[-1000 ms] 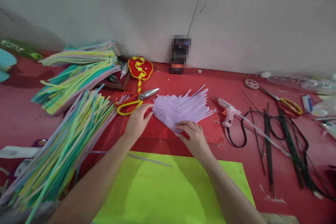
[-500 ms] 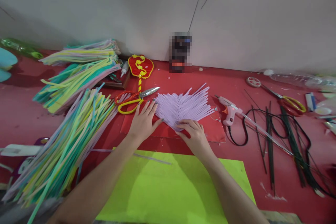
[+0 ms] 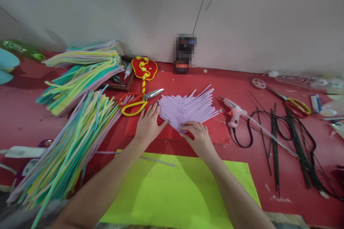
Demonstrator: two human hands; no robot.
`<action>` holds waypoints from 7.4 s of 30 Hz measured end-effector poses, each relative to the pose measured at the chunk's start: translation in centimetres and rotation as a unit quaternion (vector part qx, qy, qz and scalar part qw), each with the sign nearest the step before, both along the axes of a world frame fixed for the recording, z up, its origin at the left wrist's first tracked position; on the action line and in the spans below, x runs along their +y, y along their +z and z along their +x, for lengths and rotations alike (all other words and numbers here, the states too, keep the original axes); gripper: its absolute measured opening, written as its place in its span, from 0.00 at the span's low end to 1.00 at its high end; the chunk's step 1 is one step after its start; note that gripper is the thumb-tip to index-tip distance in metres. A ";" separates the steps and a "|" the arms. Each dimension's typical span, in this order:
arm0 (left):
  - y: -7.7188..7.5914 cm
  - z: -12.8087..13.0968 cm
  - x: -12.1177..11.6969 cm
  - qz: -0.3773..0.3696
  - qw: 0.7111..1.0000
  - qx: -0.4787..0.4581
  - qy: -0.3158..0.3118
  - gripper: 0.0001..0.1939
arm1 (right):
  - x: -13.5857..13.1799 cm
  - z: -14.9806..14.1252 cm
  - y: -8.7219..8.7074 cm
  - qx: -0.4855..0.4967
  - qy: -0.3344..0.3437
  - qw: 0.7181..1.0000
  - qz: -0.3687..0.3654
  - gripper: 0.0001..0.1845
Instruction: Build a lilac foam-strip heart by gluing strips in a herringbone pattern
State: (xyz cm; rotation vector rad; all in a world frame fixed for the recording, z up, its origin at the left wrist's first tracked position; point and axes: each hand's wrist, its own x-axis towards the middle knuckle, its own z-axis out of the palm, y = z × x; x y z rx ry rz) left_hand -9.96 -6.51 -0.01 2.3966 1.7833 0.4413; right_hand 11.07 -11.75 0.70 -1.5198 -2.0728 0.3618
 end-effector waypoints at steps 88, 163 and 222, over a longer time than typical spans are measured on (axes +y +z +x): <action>0.7 1.5 -2.0 0.000 0.946 0.060 -0.320 0.31 | 0.7 3.2 -2.6 -0.024 -0.221 0.975 -0.009 0.33; 8.3 3.2 7.5 0.023 0.979 -0.161 -0.123 0.11 | 1.6 3.0 1.7 0.705 -0.217 0.673 -0.065 0.10; 3.4 4.1 0.3 -0.328 0.456 -0.809 0.174 0.07 | 6.7 2.0 2.1 0.782 -0.086 0.559 -0.263 0.13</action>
